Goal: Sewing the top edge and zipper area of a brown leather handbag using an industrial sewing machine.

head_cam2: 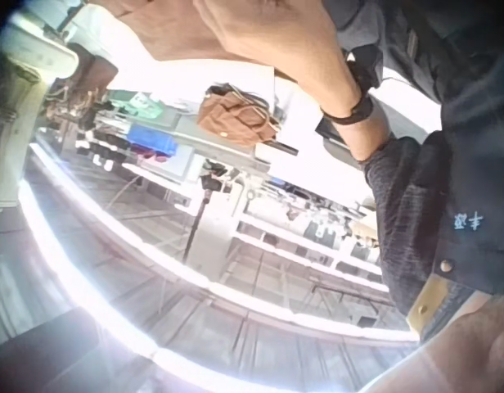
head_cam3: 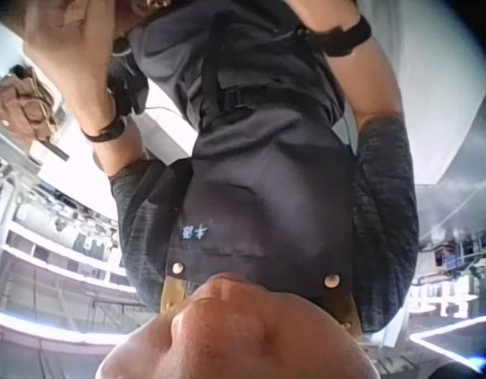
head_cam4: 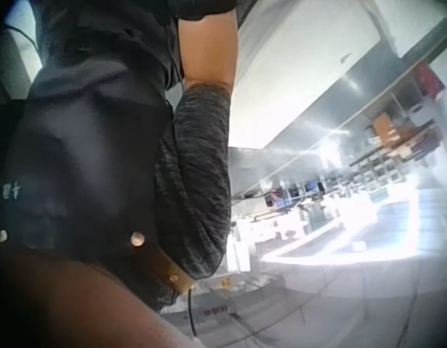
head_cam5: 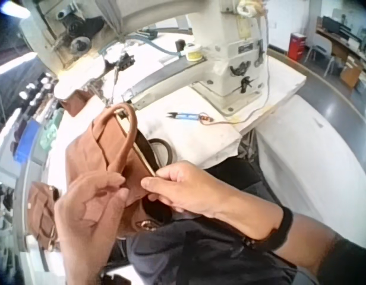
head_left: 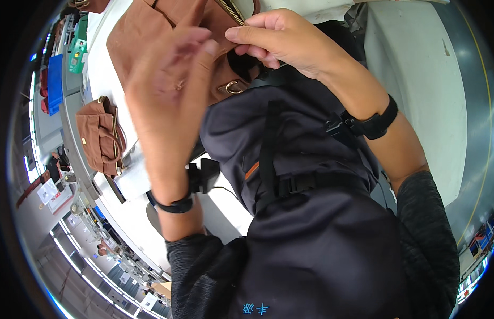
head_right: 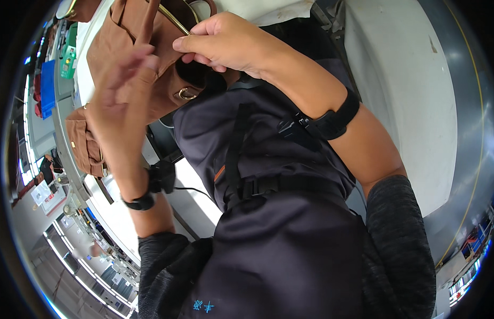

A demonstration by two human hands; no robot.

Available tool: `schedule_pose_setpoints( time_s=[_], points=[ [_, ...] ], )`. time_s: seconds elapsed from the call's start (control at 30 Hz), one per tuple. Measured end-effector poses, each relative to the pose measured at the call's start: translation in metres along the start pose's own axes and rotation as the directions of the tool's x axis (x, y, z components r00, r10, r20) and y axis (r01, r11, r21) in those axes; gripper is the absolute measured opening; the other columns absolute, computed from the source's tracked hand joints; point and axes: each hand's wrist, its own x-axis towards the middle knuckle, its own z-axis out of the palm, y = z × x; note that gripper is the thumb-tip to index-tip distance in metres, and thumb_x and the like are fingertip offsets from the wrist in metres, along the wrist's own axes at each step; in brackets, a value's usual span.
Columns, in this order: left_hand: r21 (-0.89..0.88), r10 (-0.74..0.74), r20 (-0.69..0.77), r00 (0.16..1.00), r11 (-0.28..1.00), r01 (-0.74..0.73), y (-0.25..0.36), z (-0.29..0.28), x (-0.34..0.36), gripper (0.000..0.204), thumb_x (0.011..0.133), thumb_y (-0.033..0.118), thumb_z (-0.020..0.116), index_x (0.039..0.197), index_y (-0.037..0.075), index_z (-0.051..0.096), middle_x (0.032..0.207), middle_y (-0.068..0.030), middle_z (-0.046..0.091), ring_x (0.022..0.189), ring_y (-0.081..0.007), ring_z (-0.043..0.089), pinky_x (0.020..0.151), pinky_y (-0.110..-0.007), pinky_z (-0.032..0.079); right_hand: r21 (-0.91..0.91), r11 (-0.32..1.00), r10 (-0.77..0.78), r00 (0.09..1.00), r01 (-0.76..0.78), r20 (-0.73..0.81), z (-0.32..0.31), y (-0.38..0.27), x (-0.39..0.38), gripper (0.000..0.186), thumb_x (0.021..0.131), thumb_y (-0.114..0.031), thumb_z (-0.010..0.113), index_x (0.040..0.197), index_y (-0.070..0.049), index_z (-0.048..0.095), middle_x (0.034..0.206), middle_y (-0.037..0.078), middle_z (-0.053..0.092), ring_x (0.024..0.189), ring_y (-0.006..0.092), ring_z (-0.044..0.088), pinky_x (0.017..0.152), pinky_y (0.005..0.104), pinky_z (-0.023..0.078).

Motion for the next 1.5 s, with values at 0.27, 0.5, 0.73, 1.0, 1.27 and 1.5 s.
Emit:
schedule_pose_setpoints(
  time_s=[0.27,0.5,0.73,1.0,1.27,1.5],
  points=[
    [0.545,0.538,0.383,0.750,0.524,-0.654,0.012,-0.004,0.099,0.028,0.087,0.014,0.069,0.112,0.000,0.070,0.122,-0.0164,0.066,0.119,-0.0334,0.058,0.106,-0.045,0.043,-0.026,0.999,0.026,1.000,-0.026,0.009,0.006,-0.009,-0.003,0.035,0.097,-0.034,0.074,0.092,0.001,0.071,0.069,-0.002,0.057,0.054,0.0038,0.044,0.048,0.0211,0.034],
    [0.681,0.483,0.284,0.828,0.506,-0.529,0.017,-0.046,0.083,0.024,0.088,0.017,0.075,0.109,0.005,0.070,0.122,-0.0114,0.068,0.109,-0.0336,0.063,0.098,-0.044,0.048,-0.055,0.998,-0.006,1.000,0.006,0.004,0.005,-0.010,-0.007,0.037,0.101,-0.035,0.071,0.087,-0.001,0.068,0.067,-0.005,0.053,0.055,0.0035,0.043,0.050,0.0206,0.035],
    [0.847,0.407,0.187,0.894,0.395,-0.356,-0.019,-0.096,0.040,0.032,0.089,0.017,0.076,0.118,0.006,0.069,0.113,-0.0078,0.073,0.108,-0.0277,0.070,0.113,-0.050,0.044,-0.078,0.992,-0.096,0.995,0.099,0.039,0.008,-0.005,-0.005,0.033,0.105,-0.030,0.065,0.086,-0.004,0.068,0.073,-0.003,0.059,0.070,0.0037,0.052,0.068,0.0225,0.045],
    [0.563,0.319,0.233,0.919,0.726,-0.395,-0.021,-0.039,0.040,0.040,0.095,0.011,0.065,0.132,-0.001,0.060,0.123,-0.0149,0.069,0.112,-0.0315,0.067,0.104,-0.045,0.050,0.020,0.968,-0.246,0.963,0.250,-0.109,0.040,-0.006,-0.013,0.037,0.106,-0.028,0.063,0.076,-0.007,0.060,0.069,-0.004,0.055,0.065,0.0022,0.049,0.061,0.0213,0.042],
    [0.571,0.296,0.092,0.951,0.767,-0.294,-0.005,-0.019,0.046,0.038,0.100,0.022,0.063,0.132,0.003,0.064,0.132,-0.0136,0.067,0.120,-0.0259,0.064,0.110,-0.045,0.040,0.418,0.896,-0.112,0.988,0.147,-0.107,0.057,-0.015,-0.020,0.030,0.107,-0.026,0.062,0.085,-0.006,0.065,0.075,-0.001,0.061,0.065,0.0047,0.053,0.060,0.0213,0.043],
    [0.598,0.180,0.143,0.973,0.768,-0.230,-0.002,-0.020,0.049,0.043,0.100,0.027,0.061,0.138,0.006,0.062,0.138,-0.0112,0.065,0.124,-0.0227,0.062,0.114,-0.045,0.034,0.287,0.944,-0.154,0.986,0.165,-0.061,0.051,-0.021,-0.021,0.034,0.109,-0.025,0.058,0.083,-0.002,0.065,0.074,0.001,0.061,0.065,0.0049,0.052,0.060,0.0220,0.043]
  ],
)
